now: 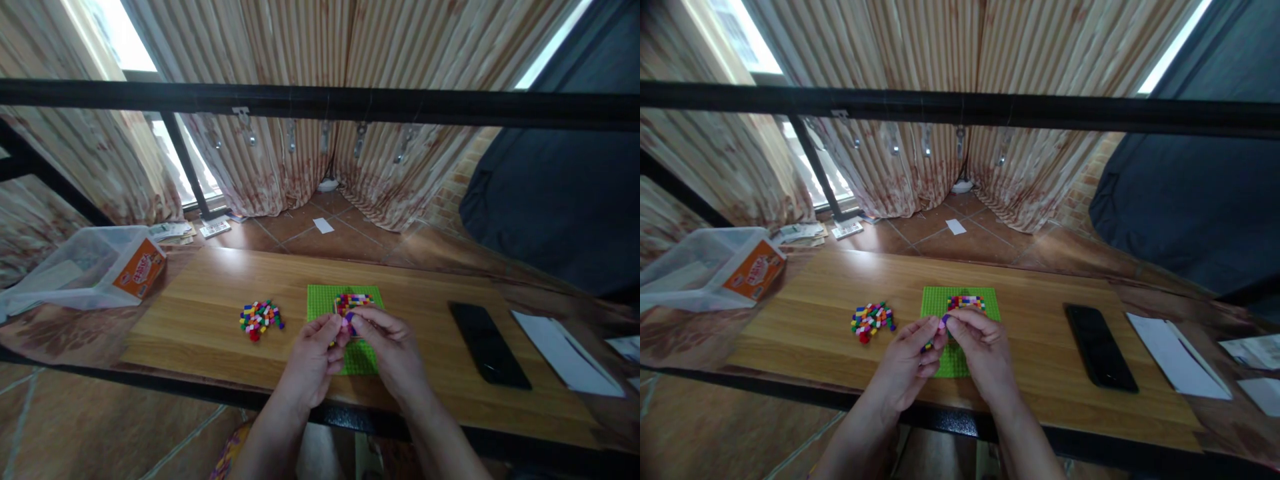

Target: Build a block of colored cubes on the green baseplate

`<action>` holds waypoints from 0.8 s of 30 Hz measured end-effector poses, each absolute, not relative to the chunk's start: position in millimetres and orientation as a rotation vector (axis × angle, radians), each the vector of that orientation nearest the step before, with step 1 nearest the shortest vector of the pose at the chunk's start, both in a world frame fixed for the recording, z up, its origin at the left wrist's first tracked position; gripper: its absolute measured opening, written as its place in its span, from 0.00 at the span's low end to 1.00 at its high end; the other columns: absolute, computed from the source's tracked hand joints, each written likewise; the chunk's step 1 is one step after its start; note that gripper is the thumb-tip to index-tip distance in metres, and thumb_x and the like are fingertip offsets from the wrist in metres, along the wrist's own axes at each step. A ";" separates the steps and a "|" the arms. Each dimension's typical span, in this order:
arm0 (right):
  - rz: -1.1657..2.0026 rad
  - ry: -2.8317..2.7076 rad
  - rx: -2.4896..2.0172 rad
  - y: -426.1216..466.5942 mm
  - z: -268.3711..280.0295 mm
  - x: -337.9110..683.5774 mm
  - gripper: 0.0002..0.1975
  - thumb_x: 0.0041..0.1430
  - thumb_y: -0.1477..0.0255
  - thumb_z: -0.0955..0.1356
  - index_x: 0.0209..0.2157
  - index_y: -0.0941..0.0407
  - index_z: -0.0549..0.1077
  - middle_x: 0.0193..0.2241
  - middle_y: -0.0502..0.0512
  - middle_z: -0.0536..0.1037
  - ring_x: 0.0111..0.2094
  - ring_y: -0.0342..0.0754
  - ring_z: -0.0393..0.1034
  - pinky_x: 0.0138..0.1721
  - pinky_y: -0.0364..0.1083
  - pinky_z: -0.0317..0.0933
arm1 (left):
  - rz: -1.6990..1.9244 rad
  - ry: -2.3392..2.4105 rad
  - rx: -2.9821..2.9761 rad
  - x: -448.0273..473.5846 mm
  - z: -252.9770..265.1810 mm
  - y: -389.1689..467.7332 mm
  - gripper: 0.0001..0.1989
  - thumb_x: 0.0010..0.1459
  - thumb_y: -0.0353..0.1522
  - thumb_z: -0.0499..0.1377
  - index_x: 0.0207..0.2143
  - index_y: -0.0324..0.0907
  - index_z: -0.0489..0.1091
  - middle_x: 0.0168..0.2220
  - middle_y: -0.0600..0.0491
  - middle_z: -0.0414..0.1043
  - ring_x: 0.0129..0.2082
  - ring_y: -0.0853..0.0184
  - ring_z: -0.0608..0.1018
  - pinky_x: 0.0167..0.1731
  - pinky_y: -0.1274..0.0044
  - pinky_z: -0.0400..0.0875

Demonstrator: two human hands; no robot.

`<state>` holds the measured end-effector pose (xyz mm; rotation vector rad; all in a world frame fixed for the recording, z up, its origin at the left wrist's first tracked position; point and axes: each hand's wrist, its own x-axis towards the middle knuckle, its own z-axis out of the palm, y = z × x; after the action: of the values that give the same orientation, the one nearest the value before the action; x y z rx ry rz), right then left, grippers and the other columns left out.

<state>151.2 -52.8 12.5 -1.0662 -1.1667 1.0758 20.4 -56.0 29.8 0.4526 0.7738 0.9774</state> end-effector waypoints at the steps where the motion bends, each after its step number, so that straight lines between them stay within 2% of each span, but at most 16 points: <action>1: 1.055 -1.126 -1.090 -50.6 11.6 154.6 0.05 0.53 0.66 0.72 0.34 0.48 0.81 0.31 0.49 0.79 0.34 0.46 0.71 0.38 0.47 0.64 | 0.984 0.779 0.434 19.5 30.3 -55.5 0.16 0.47 0.38 0.67 0.27 0.37 0.65 0.21 0.61 0.58 0.14 0.84 0.52 0.12 0.88 0.40; 8: 0.608 -1.233 -1.461 -30.0 -3.0 199.6 0.10 0.49 0.61 0.72 0.30 0.52 0.81 0.32 0.55 0.78 0.35 0.50 0.71 0.37 0.50 0.65 | 1.121 0.857 0.311 13.1 32.1 -51.1 0.19 0.41 0.37 0.69 0.29 0.37 0.65 0.21 0.61 0.60 0.15 0.84 0.53 0.12 0.88 0.41; 11: 0.593 -1.361 -1.538 -25.4 -13.0 205.5 0.12 0.50 0.59 0.71 0.30 0.52 0.81 0.35 0.56 0.77 0.37 0.51 0.71 0.39 0.50 0.64 | 1.119 0.856 0.305 12.5 32.8 -51.1 0.19 0.40 0.38 0.69 0.28 0.37 0.65 0.21 0.61 0.60 0.15 0.84 0.53 0.12 0.88 0.41; 15: 0.558 -1.525 -1.584 -24.1 -18.2 204.4 0.09 0.51 0.61 0.71 0.30 0.50 0.81 0.38 0.55 0.76 0.41 0.52 0.70 0.46 0.53 0.61 | 1.101 0.857 0.306 12.4 33.2 -51.7 0.19 0.41 0.38 0.69 0.29 0.37 0.65 0.21 0.60 0.61 0.15 0.83 0.54 0.12 0.88 0.41; 24: 0.571 -1.591 -1.600 -24.0 -21.4 204.4 0.06 0.49 0.65 0.71 0.28 0.50 0.80 0.42 0.55 0.75 0.44 0.52 0.69 0.50 0.54 0.60 | 1.085 0.867 0.313 11.7 32.2 -51.5 0.18 0.43 0.39 0.68 0.28 0.37 0.65 0.22 0.60 0.60 0.15 0.84 0.53 0.12 0.87 0.41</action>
<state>204.4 -24.0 -21.4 -1.5997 -1.5912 0.5705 11.7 -51.5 32.2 0.3134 0.8667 1.0847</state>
